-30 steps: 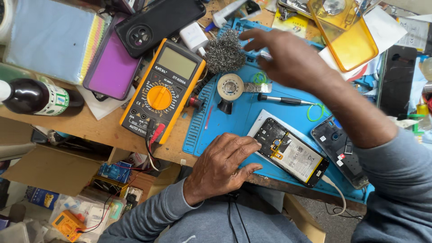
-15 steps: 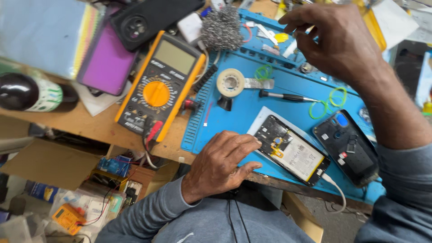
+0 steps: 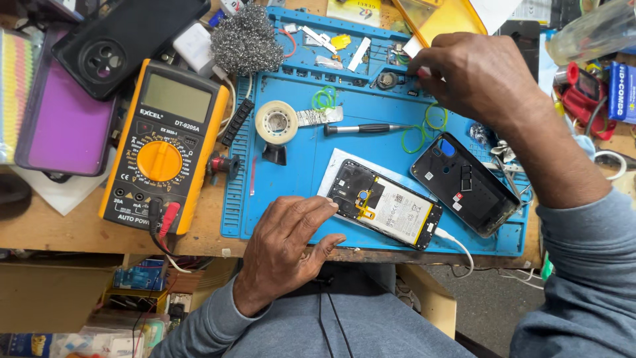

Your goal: The person uses a screwdriver to secure internal components of a disassembled smartphone, then reassembles the device by attaching the back cover. They connect a charging cable to test the phone, and the screen displays a charging icon.

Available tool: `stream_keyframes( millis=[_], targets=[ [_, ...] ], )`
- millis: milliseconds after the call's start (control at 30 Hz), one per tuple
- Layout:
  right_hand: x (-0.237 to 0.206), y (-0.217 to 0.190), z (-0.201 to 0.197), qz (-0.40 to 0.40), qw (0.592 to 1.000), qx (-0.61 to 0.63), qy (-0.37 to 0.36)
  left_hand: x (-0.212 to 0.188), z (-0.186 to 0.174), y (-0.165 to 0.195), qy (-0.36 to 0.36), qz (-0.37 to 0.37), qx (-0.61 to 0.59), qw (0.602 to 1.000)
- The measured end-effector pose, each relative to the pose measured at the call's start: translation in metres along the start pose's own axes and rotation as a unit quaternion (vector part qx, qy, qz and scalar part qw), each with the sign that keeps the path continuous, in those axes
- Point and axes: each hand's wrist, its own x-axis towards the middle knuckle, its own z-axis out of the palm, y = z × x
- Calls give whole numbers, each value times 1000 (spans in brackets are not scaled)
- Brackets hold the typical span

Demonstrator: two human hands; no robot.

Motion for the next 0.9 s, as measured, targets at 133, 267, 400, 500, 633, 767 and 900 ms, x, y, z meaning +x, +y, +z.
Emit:
stream_keyframes(
  millis=[133,267,400,500,633,767,900],
  targets=[
    [-5,2,3,23,999,-40,21,0,0,1,-1,-1,5,1000],
    [-1,-7,12,-3,997,60,55,1,0,2,-6,0,9,1000],
    [6,-17,22,-26,990,117,79,0,0,1,-6,-6,7,1000],
    [9,-20,26,-52,988,111,96,-1,1,0,-4,-1,3,1000],
    [12,-24,29,-36,993,94,63,-3,3,0,-6,-2,8,1000],
    [16,-17,26,4,982,189,24,-3,2,1,-1,2,9,1000],
    [7,-9,22,27,968,248,35,-3,0,2,-3,5,12,1000]
  ],
)
